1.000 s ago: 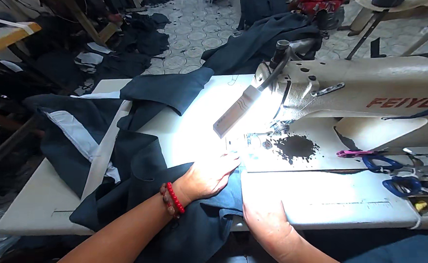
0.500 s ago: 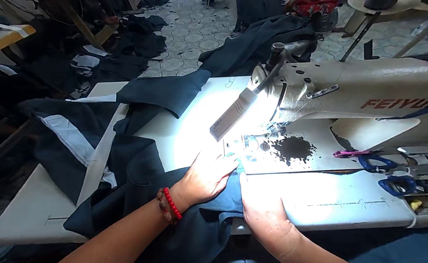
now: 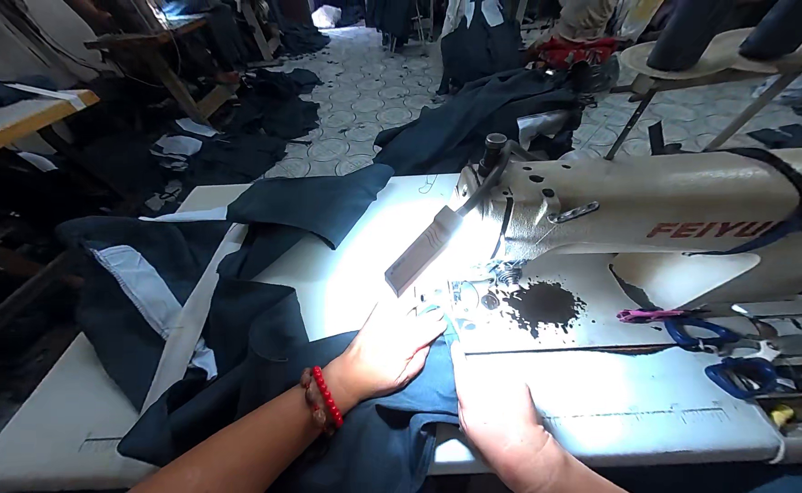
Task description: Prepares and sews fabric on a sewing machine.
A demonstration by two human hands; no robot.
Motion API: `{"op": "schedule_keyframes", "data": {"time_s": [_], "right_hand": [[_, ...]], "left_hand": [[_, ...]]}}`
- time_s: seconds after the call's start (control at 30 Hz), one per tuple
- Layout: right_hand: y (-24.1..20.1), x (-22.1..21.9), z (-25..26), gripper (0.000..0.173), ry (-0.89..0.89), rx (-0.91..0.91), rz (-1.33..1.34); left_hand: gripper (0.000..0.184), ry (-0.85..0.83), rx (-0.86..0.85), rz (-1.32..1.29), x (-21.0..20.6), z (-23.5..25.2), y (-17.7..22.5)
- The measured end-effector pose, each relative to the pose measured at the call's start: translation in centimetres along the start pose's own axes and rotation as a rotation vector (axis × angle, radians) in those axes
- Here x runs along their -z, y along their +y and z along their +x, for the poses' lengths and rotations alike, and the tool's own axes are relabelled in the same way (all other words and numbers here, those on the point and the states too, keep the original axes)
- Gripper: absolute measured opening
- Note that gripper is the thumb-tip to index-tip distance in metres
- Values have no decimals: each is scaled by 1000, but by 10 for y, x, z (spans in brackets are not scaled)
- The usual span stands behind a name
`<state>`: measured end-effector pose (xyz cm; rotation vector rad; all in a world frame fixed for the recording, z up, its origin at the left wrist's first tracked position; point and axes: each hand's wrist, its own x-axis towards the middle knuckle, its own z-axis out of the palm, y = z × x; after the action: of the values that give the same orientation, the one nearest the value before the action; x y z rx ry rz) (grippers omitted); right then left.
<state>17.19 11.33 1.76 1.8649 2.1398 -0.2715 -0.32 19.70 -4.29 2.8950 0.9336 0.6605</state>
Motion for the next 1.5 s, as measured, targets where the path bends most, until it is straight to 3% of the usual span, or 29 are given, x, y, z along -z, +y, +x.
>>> {"op": "schedule_keyframes", "data": {"time_s": [0.13, 0.3, 0.5, 1.0, 1.5], "right_hand": [[9, 3, 13, 56, 46, -18, 31], [12, 20, 31, 55, -28, -42, 48], [8, 23, 39, 52, -40, -101, 104], [2, 26, 41, 49, -62, -129, 88], [-7, 13, 42, 50, 60, -136, 5]], "left_hand": [[46, -39, -15, -20, -1, 23, -10], [42, -174, 28, -42, 2, 48, -25], [35, -185, -4, -9, 6, 64, -33], [37, -309, 58, -93, 9, 71, -36], [40, -327, -40, 16, 11, 70, -49]]}}
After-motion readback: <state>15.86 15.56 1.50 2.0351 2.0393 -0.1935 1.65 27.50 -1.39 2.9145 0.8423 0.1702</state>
